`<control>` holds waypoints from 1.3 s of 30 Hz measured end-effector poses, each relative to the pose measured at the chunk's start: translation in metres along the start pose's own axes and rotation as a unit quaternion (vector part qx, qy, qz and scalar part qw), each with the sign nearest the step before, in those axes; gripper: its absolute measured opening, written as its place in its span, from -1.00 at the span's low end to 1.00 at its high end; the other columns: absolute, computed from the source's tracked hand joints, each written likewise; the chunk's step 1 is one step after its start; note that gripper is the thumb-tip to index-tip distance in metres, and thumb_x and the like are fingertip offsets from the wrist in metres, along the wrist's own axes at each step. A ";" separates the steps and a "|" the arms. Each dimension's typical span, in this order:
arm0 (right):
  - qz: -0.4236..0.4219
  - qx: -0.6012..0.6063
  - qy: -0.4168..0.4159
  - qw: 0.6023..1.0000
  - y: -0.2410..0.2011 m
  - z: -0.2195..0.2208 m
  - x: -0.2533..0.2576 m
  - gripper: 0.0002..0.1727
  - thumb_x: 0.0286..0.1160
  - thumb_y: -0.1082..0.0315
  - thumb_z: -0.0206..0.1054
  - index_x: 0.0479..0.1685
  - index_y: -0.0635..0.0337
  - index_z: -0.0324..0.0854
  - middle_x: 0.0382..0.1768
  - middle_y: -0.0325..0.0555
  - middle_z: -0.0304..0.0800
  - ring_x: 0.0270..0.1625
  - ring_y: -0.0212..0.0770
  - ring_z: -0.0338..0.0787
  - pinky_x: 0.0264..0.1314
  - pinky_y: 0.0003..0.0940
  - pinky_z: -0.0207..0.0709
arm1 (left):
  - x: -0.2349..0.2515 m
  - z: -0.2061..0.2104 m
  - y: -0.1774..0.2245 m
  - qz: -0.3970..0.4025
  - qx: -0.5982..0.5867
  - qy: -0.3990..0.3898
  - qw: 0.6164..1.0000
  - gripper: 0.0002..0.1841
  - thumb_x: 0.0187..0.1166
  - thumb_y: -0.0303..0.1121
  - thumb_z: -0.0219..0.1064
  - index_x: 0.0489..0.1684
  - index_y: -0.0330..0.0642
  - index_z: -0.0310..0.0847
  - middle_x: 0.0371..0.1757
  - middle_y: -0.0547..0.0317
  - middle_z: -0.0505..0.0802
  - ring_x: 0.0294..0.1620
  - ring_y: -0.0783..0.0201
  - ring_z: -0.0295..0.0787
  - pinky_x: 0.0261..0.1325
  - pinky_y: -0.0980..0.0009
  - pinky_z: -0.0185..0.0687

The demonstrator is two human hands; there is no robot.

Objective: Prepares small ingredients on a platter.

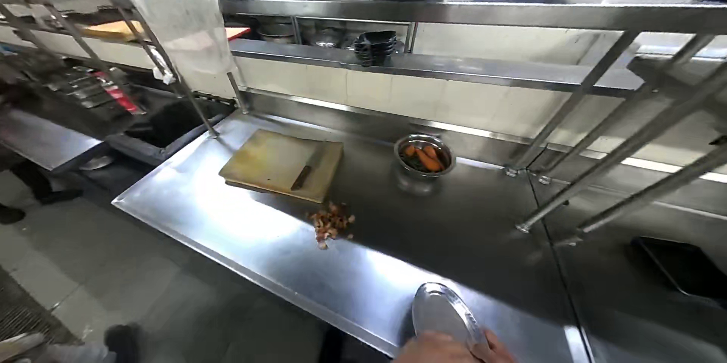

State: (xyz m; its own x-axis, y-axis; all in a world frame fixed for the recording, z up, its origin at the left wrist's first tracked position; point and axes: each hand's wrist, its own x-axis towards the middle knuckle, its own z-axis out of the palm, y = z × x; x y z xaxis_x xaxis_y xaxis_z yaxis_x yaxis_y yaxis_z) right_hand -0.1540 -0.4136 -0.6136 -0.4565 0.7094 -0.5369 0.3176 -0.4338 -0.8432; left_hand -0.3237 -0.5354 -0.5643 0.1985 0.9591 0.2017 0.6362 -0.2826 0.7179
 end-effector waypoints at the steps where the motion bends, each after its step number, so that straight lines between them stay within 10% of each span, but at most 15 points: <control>1: -0.010 -0.014 0.014 1.000 0.014 0.008 0.029 -0.53 0.51 0.47 0.24 0.44 0.34 0.44 0.00 0.05 0.74 -0.10 -0.22 0.78 -0.06 -0.14 0.73 | -0.009 -0.020 -0.019 -0.035 -0.006 0.019 0.999 -0.69 0.58 -0.22 0.45 0.23 -0.02 0.81 0.19 0.08 0.89 0.33 0.06 0.77 0.53 0.02 0.57; 5: -0.010 -0.099 0.062 0.993 0.019 0.053 0.102 -0.45 0.53 0.46 0.35 0.54 0.34 0.44 0.20 0.26 0.74 0.13 0.00 0.80 0.20 0.04 0.71 | -0.050 -0.110 -0.114 -0.232 0.024 0.090 0.968 -0.64 0.58 -0.18 0.43 0.30 -0.02 0.76 0.34 0.09 0.82 0.44 0.10 0.70 0.53 0.08 0.60; 11: 0.043 -0.441 0.121 0.888 -0.010 0.087 0.143 -0.46 0.51 0.14 0.47 0.39 0.27 0.61 0.03 0.28 0.85 0.10 0.26 0.84 0.25 0.30 0.61 | -0.098 -0.194 -0.227 -0.548 0.100 0.020 0.830 0.22 0.16 0.16 0.69 0.90 -0.04 0.00 0.79 -0.12 0.32 0.59 -0.14 0.54 0.42 -0.02 0.68; 16: 0.027 -0.561 0.136 0.816 -0.073 0.134 0.143 -0.14 0.26 0.00 0.66 0.48 0.44 0.52 0.50 0.61 0.44 0.52 0.54 0.53 0.54 0.32 0.47 | -0.098 -0.190 -0.268 -0.588 0.093 -0.036 0.803 0.49 -0.06 0.12 0.81 0.96 -0.07 -0.32 0.85 -0.20 0.12 0.66 -0.21 0.44 0.36 0.01 0.74; 23: 0.070 -0.629 -0.140 0.762 -0.122 0.270 0.195 0.32 0.21 -0.28 0.60 0.93 0.16 -0.09 0.54 0.33 0.57 0.52 0.34 0.63 0.54 0.35 0.46 | -0.075 -0.194 -0.282 -0.629 0.066 -0.005 0.775 0.40 -0.13 0.12 0.84 0.84 -0.28 -0.01 0.79 -0.30 0.20 0.53 -0.17 0.58 0.41 0.14 0.71; 30: -0.017 -0.607 -0.177 0.775 -0.129 0.329 0.253 0.68 -0.36 -0.01 0.90 0.99 -0.25 -0.33 0.81 0.42 -0.06 0.71 0.40 0.32 0.58 0.27 0.46 | -0.065 -0.205 -0.291 -0.608 0.026 -0.029 0.793 0.18 0.06 0.00 0.77 0.75 -0.31 0.14 0.77 -0.32 0.23 0.53 -0.17 0.59 0.44 0.12 0.69; 39: -0.074 -0.611 -0.239 0.751 -0.131 0.339 0.262 0.22 -0.08 0.03 0.77 0.84 -0.18 0.19 0.73 0.32 0.21 0.59 0.32 0.50 0.49 0.32 0.52 | -0.052 -0.210 -0.311 -0.528 -0.009 -0.030 0.849 0.12 0.15 -0.20 0.71 0.85 -0.16 0.08 0.73 -0.25 0.38 0.47 -0.12 0.67 0.44 0.04 0.69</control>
State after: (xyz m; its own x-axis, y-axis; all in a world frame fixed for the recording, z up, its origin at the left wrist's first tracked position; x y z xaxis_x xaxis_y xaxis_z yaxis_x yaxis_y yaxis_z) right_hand -0.5970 -0.3594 -0.6526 -0.7151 0.2916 -0.6352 0.6261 0.6713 -0.3967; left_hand -0.6882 -0.4940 -0.6582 -0.4370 0.6752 -0.5943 0.4714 0.7346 0.4880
